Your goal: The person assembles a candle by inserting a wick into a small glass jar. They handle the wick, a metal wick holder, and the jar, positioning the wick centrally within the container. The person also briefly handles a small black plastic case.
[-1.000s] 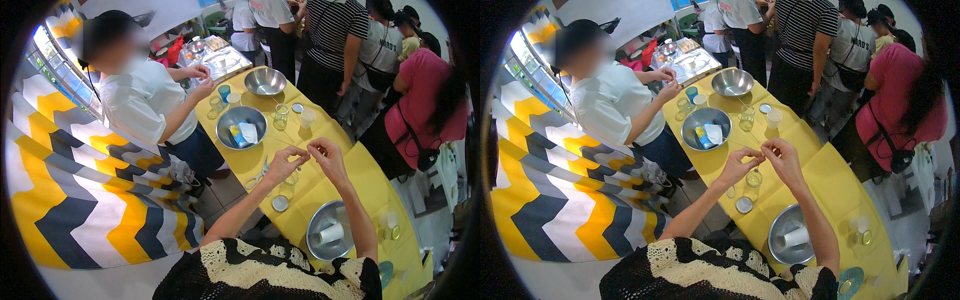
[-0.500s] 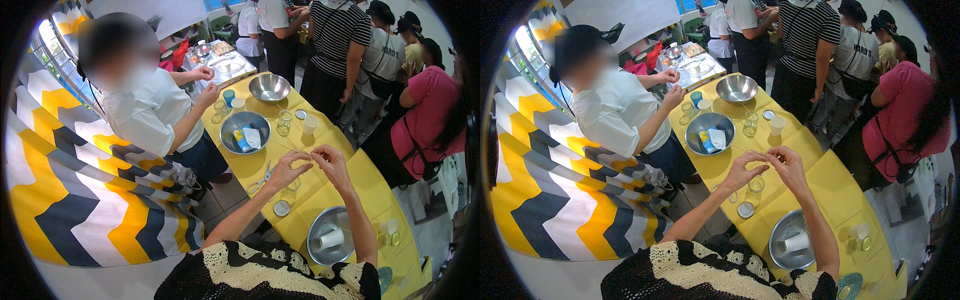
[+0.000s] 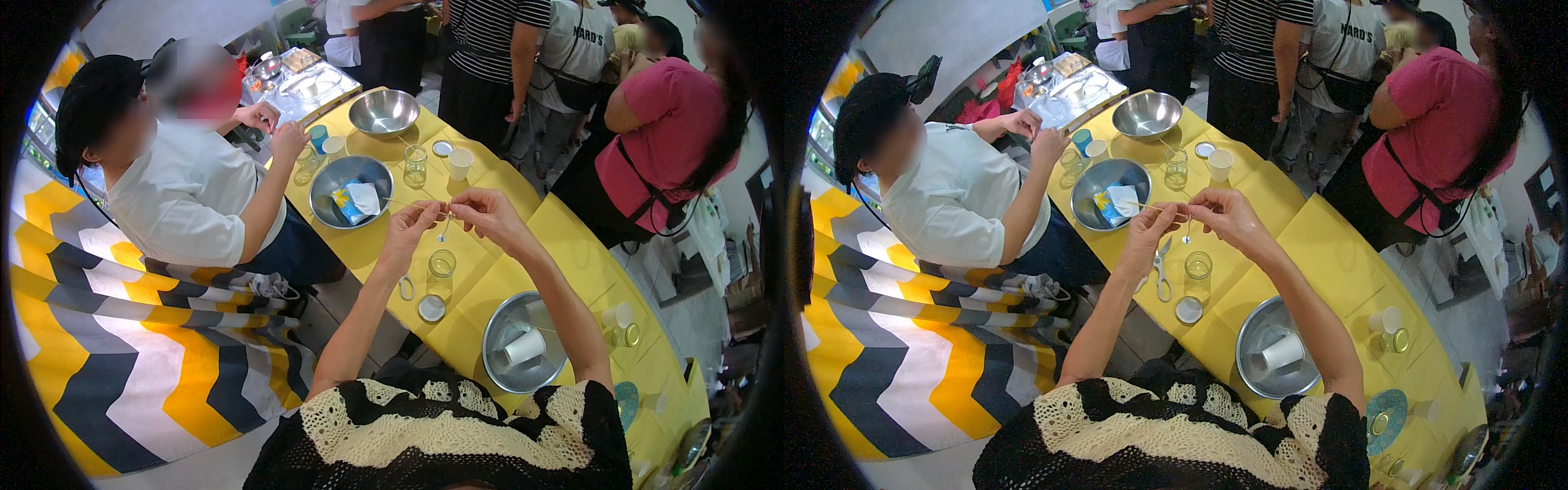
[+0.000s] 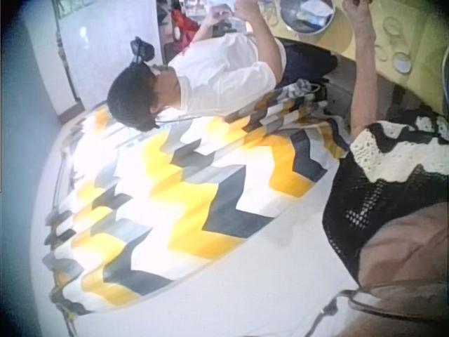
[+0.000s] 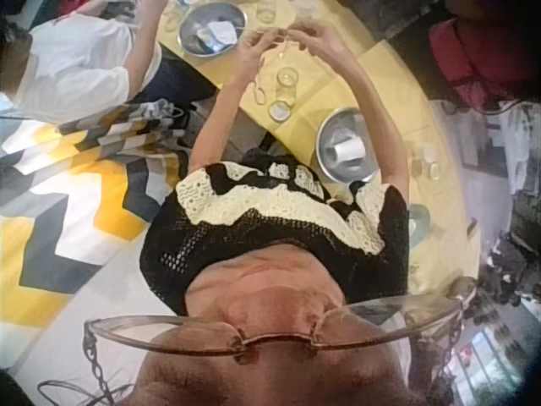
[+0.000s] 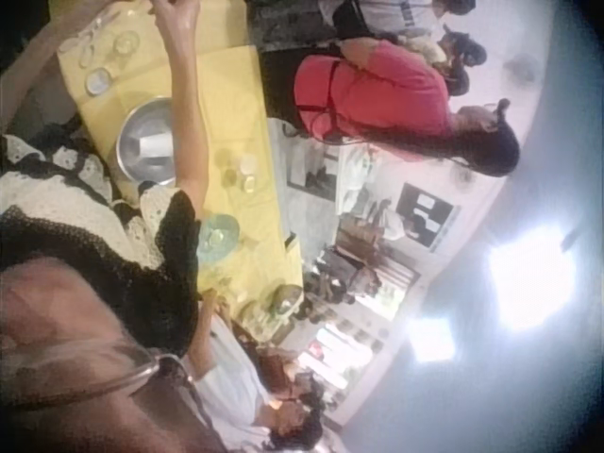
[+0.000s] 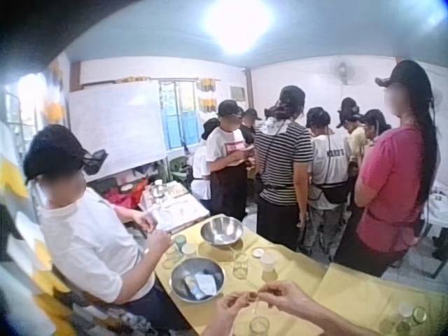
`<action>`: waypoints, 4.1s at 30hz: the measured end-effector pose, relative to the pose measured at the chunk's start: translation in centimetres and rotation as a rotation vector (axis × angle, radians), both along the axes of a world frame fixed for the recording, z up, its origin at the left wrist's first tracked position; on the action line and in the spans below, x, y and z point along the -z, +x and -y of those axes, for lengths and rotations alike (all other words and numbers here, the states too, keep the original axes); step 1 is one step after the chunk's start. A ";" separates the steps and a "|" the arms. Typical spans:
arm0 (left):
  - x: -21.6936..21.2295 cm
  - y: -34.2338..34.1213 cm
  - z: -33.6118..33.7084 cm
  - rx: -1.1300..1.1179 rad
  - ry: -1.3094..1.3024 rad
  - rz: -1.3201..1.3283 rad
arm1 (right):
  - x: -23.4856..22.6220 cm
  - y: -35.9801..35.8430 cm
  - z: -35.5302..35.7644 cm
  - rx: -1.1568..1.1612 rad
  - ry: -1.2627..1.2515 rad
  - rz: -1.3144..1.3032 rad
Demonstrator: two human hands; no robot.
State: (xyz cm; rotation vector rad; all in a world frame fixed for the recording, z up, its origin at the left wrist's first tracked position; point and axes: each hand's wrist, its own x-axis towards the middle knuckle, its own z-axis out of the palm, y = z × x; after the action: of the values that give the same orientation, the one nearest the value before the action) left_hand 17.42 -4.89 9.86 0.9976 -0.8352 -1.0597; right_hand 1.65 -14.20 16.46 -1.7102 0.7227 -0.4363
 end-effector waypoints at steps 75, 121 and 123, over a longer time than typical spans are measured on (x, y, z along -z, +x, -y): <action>-3.9 0.5 0.0 -0.487 -0.364 1.224 | 0.5 1.1 -1.2 0.027 -0.433 0.010; 1.3 -0.9 0.4 -0.405 -0.226 0.986 | 1.0 0.2 -0.3 0.135 -0.279 0.016; 1.2 -0.9 0.4 -0.371 -0.217 0.938 | 2.0 0.1 0.1 0.143 -0.241 0.049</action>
State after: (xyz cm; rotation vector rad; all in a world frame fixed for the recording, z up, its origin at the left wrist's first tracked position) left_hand 16.48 -5.31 8.63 1.4042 -1.4047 -0.1272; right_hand 1.79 -14.30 14.51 -1.8711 0.7849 -0.6849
